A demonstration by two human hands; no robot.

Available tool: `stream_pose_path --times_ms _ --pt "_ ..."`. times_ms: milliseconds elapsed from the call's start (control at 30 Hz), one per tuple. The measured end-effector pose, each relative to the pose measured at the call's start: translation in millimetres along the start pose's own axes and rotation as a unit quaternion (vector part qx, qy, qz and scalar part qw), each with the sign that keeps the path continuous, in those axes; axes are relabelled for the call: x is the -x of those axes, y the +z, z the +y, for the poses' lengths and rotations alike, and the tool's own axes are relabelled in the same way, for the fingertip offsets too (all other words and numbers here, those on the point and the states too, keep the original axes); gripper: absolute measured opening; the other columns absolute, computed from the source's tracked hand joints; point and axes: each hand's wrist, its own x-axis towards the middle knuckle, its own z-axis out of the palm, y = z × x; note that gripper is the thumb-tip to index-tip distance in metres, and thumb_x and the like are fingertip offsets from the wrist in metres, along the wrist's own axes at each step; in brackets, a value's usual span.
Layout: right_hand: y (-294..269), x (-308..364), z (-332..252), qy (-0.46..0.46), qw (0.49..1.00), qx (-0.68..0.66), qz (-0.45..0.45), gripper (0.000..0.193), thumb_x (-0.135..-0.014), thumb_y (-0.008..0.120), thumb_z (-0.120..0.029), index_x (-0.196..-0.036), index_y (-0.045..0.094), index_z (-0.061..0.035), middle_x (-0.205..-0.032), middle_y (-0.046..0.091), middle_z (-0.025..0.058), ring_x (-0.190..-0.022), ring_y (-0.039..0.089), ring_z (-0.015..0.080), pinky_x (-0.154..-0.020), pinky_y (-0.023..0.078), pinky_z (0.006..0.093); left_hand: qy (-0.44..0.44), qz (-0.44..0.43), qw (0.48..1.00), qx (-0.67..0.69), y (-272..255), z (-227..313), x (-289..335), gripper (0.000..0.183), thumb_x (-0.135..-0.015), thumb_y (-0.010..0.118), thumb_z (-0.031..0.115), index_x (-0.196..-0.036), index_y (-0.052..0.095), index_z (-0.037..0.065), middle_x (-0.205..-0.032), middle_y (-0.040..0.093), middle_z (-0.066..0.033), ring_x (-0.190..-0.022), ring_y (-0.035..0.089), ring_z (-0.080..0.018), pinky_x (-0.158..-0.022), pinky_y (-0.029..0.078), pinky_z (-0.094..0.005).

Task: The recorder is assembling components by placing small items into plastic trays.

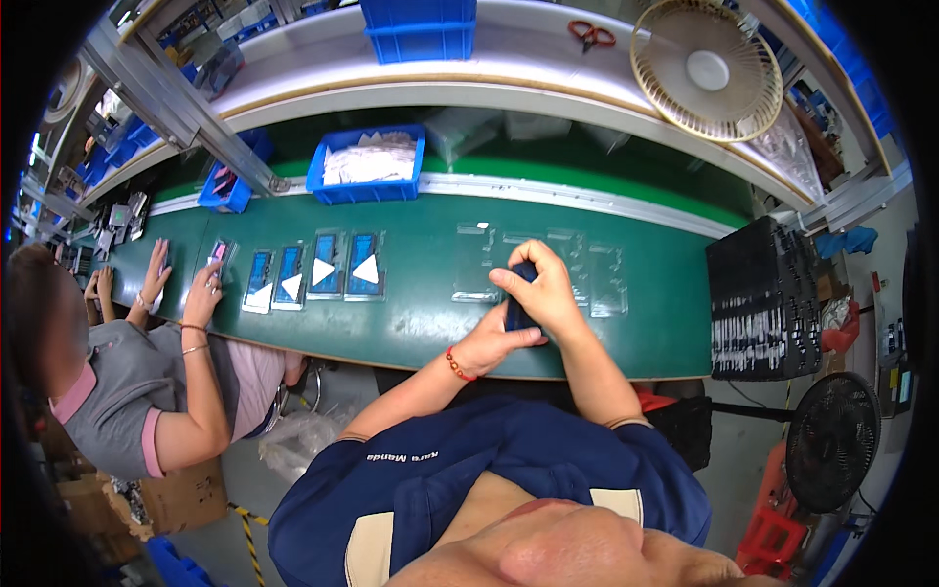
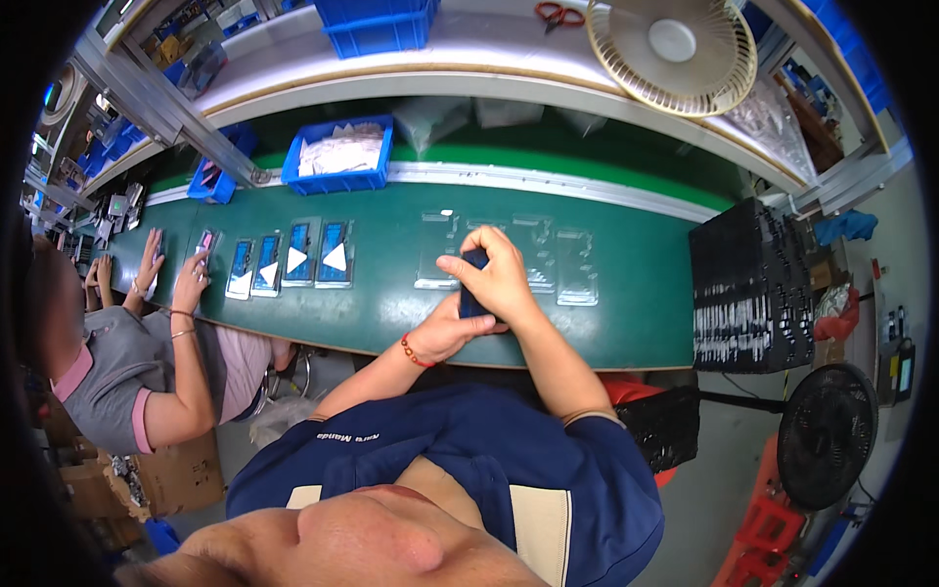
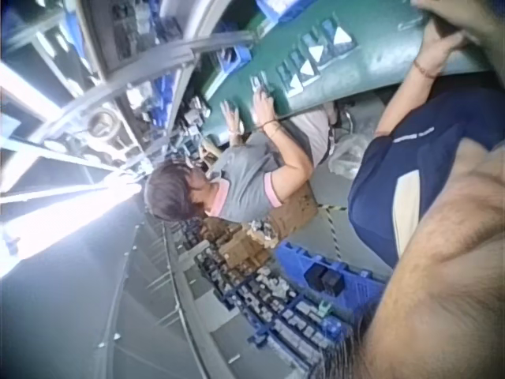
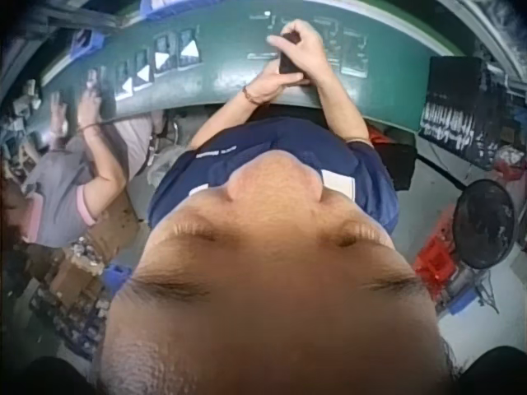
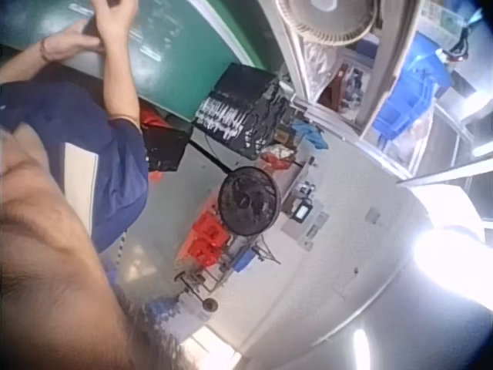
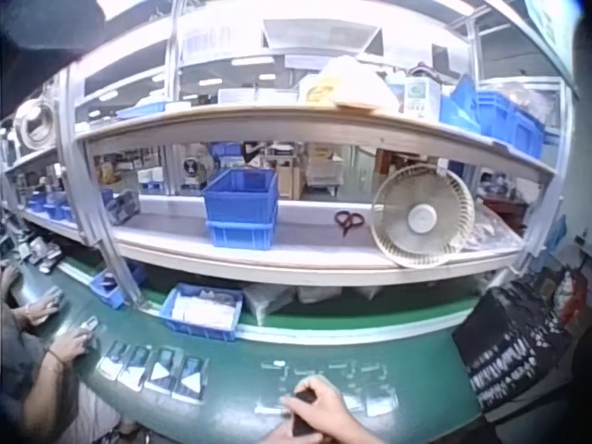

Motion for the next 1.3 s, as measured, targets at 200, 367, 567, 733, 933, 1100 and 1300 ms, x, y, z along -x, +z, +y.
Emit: stream_pose_path --times_ms 200,367,567,733,933,1100,1300 --pt "-3 -12 9 0.152 0.962 -0.097 -0.204 0.040 -0.080 0.073 -0.006 -0.117 0.056 0.0007 -0.093 0.062 0.0037 -0.074 0.058 0.0064 -0.063 0.049 0.0207 0.012 0.069 0.995 0.070 -25 21 29 0.039 -0.089 0.058 0.000 -0.126 0.047 0.003 -0.115 0.059 -0.0113 -0.104 0.062 -0.0229 -0.082 0.058 -0.0387" --pt "13 -20 25 0.163 0.957 -0.152 -0.187 0.036 -0.083 0.069 -0.002 -0.116 0.057 0.0005 -0.080 0.065 0.0027 -0.068 0.058 0.0052 -0.059 0.047 0.0203 0.035 0.104 0.992 0.060 -41 31 45 0.044 -0.092 0.055 0.001 -0.133 0.040 0.004 -0.117 0.058 -0.0126 -0.104 0.062 -0.0232 -0.080 0.059 -0.0403" --pt "23 -63 35 0.106 0.986 0.071 -0.110 0.036 -0.078 0.074 -0.012 -0.110 0.063 -0.0037 -0.072 0.064 0.0026 -0.063 0.057 0.0110 -0.061 0.045 0.0284 0.135 0.138 0.966 0.169 -48 43 65 0.046 -0.098 0.047 0.013 -0.141 0.028 0.007 -0.130 0.049 -0.0212 -0.115 0.056 -0.0336 -0.091 0.054 -0.0461" --pt "43 -57 47 -0.065 0.952 0.295 -0.047 0.034 -0.073 0.076 -0.025 -0.102 0.065 -0.0108 -0.067 0.059 0.0013 -0.076 0.055 0.0221 -0.077 0.036 0.0363 0.121 0.140 0.970 0.157 -58 42 67 0.040 -0.099 0.044 0.011 -0.135 0.034 -0.002 -0.132 0.047 -0.0229 -0.118 0.053 -0.0371 -0.092 0.053 -0.0461" --pt "48 -47 47 -0.156 0.923 0.351 -0.014 0.032 -0.073 0.075 -0.027 -0.099 0.065 -0.0115 -0.090 0.057 0.0072 -0.087 0.053 0.0260 -0.078 0.038 0.0396 0.112 0.143 0.976 0.123 -59 45 65 0.039 -0.099 0.041 0.009 -0.135 0.032 -0.004 -0.131 0.047 -0.0254 -0.118 0.053 -0.0393 -0.092 0.054 -0.0443" --pt "39 -37 36 -0.130 0.922 0.361 -0.043 0.038 -0.069 0.078 -0.031 -0.100 0.066 -0.0110 -0.098 0.053 0.0075 -0.094 0.050 0.0263 -0.081 0.038 0.0388 0.113 0.150 0.974 0.128 -53 46 65 0.038 -0.098 0.044 0.009 -0.133 0.036 -0.004 -0.130 0.049 -0.0225 -0.117 0.054 -0.0364 -0.091 0.054 -0.0432" --pt "28 -26 18 -0.154 0.951 0.267 0.010 0.043 -0.073 0.077 -0.026 -0.108 0.062 -0.0057 -0.090 0.060 0.0087 -0.087 0.056 0.0236 -0.079 0.042 0.0375 0.099 0.201 0.974 0.022 -50 38 59 0.039 -0.094 0.052 0.005 -0.131 0.040 -0.001 -0.126 0.054 -0.0186 -0.110 0.059 -0.0300 -0.085 0.057 -0.0394"
